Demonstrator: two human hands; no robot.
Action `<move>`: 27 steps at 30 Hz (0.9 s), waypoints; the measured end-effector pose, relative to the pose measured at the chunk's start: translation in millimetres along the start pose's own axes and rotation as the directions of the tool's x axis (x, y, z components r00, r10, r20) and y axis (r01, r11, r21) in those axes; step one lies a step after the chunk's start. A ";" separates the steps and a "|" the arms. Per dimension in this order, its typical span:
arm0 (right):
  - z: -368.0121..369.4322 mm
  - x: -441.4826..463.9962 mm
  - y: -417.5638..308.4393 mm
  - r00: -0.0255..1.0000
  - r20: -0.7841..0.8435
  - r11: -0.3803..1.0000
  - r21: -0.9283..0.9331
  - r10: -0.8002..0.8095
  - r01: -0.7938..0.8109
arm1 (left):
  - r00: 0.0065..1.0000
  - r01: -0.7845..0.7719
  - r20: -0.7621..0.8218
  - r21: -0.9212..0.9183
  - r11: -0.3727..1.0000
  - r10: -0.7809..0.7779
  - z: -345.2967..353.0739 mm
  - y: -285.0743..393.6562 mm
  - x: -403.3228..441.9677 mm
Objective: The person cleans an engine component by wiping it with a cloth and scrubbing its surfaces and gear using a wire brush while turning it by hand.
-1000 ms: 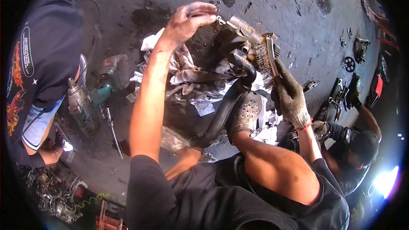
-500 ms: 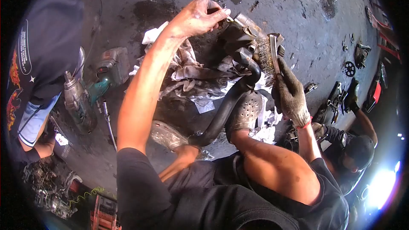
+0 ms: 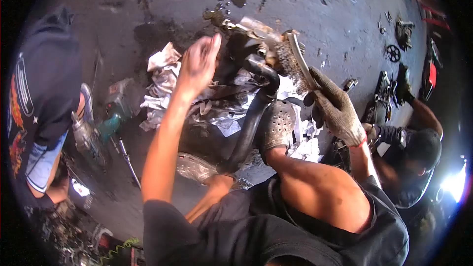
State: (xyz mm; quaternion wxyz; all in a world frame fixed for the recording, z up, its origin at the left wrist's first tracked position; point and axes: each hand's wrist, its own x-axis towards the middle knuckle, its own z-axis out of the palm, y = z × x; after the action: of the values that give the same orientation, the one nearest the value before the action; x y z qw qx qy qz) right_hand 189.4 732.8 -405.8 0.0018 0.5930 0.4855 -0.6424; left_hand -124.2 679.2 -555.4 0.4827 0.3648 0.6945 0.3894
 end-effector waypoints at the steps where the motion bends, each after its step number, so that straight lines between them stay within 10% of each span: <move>1: -0.6 -9.1 -0.1 1.000 -0.023 1.000 -0.025 0.014 -0.015 | 0.998 0.068 -0.020 0.048 0.997 -0.067 2.4 16.6 -26.4; 7: -17.1 -47.8 -45.5 0.995 -0.044 0.947 -0.314 -0.086 0.068 | 0.841 0.287 0.421 0.185 0.940 -0.339 39.1 13.2 -107.1; 11: 5.7 -7.2 -38.1 0.980 -0.010 0.817 -0.554 -0.198 0.160 | 0.949 -0.021 0.276 0.532 0.847 -0.150 65.5 -5.4 -125.5; 14: 10.2 24.9 -36.5 0.935 0.027 0.755 -0.582 -0.354 0.302 | 0.697 0.416 0.551 0.210 0.885 -0.458 72.8 7.6 -118.4; 18: -1.9 -6.8 -6.1 0.900 0.012 0.753 -0.542 -0.437 0.373 | 0.670 0.456 0.564 0.200 0.867 -0.482 81.9 -19.3 -108.9; 20: -3.2 -18.3 -20.1 0.974 0.015 0.860 -0.466 -0.225 0.206 | 0.628 0.471 0.588 0.233 0.851 -0.509 80.5 -22.6 -117.0; 23: 3.6 1.9 -28.1 0.982 0.005 0.805 -0.572 -0.188 0.157 | 0.883 -0.204 0.440 0.048 0.978 0.163 70.1 -23.1 -107.4; 24: 0.8 1.4 -24.7 0.980 -0.023 0.865 -0.474 -0.198 0.164 | 0.720 0.084 0.605 0.409 0.909 -0.339 36.9 14.1 -79.0; 27: -6.0 -2.1 -9.1 0.963 -0.146 0.968 -0.149 -0.225 0.204 | 0.991 0.009 0.133 0.038 0.999 -0.014 -3.3 1.5 -31.4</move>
State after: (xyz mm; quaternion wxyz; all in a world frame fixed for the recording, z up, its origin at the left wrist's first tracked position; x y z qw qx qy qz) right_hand 189.4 740.2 -397.5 -0.0679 0.5855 0.5870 -0.5549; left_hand -118.8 651.5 -541.1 0.5235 0.3948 0.6698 0.3484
